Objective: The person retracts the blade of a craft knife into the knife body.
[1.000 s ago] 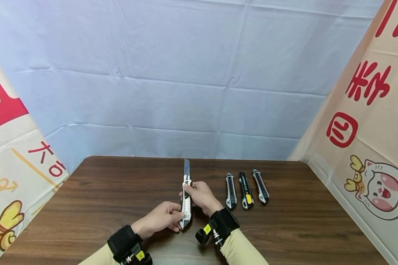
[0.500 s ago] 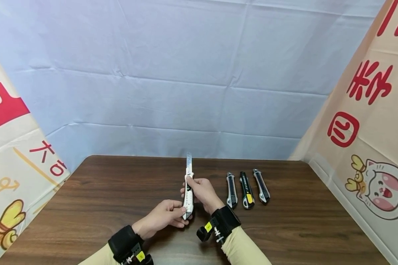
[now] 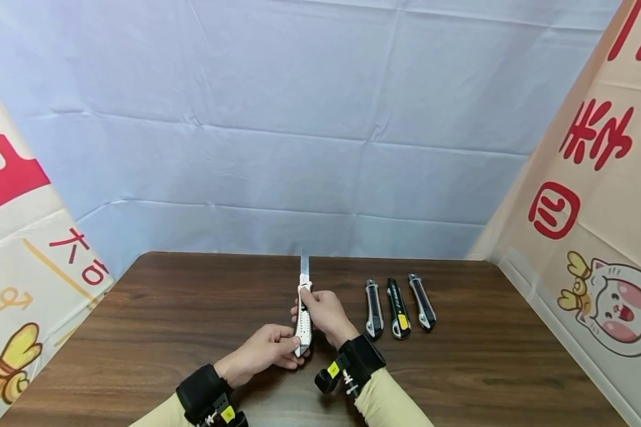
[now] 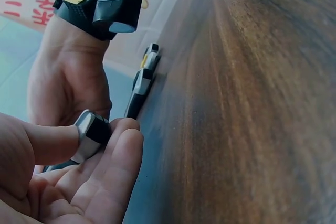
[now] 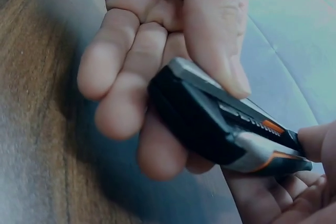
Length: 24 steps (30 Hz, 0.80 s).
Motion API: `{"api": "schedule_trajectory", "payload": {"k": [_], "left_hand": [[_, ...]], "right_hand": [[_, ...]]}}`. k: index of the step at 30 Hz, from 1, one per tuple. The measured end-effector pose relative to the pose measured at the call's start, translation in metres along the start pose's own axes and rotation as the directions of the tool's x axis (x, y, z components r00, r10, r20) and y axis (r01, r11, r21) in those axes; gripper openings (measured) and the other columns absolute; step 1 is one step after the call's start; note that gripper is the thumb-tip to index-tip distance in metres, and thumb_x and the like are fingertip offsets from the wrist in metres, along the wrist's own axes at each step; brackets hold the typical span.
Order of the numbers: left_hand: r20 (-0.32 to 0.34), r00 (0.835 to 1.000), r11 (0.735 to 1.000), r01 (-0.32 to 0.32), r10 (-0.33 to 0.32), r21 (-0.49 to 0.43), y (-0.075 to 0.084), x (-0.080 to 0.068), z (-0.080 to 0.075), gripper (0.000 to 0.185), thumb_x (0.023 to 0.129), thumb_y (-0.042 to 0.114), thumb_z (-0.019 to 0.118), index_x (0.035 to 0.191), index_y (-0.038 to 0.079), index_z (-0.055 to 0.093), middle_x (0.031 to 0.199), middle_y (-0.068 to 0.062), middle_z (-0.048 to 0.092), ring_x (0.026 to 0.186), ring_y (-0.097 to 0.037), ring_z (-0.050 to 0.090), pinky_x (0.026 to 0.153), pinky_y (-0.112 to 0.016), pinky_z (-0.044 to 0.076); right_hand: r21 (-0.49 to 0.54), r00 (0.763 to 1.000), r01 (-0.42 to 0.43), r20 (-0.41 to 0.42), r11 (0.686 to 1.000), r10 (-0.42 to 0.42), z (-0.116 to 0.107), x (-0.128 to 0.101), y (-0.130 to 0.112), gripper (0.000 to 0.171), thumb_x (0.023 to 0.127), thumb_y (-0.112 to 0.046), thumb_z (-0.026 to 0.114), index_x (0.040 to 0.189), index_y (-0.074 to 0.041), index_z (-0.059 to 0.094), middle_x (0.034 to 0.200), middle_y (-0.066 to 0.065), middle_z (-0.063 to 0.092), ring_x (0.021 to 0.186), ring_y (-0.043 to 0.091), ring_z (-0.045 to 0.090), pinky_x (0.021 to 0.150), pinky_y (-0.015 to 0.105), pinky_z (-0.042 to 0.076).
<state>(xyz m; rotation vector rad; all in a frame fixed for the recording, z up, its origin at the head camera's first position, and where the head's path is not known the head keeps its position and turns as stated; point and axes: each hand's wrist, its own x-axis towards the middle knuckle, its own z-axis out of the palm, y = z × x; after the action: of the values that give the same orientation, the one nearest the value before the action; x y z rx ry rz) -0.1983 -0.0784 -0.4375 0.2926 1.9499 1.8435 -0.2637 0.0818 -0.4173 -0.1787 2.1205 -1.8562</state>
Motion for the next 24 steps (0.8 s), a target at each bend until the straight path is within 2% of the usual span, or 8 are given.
{"api": "schedule_trajectory", "payload": {"k": [12, 24], "left_hand": [[0.017, 1.0, 1.0, 0.012, -0.012, 0.006, 0.0013, -0.0004, -0.0009, 0.027, 0.102, 0.014, 0.05, 0.11, -0.007, 0.063, 0.099, -0.02, 0.073, 0.077, -0.011, 0.069, 0.073, -0.029, 0.061], [0.016, 1.0, 1.0, 0.02, -0.02, 0.013, -0.0004, 0.0012, -0.0012, 0.026, 0.102, 0.014, 0.049, 0.11, -0.007, 0.063, 0.097, -0.018, 0.073, 0.075, -0.01, 0.068, 0.072, -0.028, 0.061]], "right_hand": [[-0.031, 1.0, 0.014, 0.017, 0.999, -0.013, -0.0008, -0.0008, 0.0014, 0.043, 0.106, -0.028, 0.043, 0.114, 0.012, 0.058, 0.087, 0.007, 0.072, 0.074, 0.012, 0.069, 0.062, 0.025, 0.056], [-0.04, 1.0, 0.009, 0.025, 0.999, -0.008, -0.0011, -0.003, 0.0003, 0.038, 0.105, -0.022, 0.044, 0.116, 0.011, 0.056, 0.09, 0.008, 0.071, 0.077, 0.012, 0.069, 0.068, 0.026, 0.058]]}}
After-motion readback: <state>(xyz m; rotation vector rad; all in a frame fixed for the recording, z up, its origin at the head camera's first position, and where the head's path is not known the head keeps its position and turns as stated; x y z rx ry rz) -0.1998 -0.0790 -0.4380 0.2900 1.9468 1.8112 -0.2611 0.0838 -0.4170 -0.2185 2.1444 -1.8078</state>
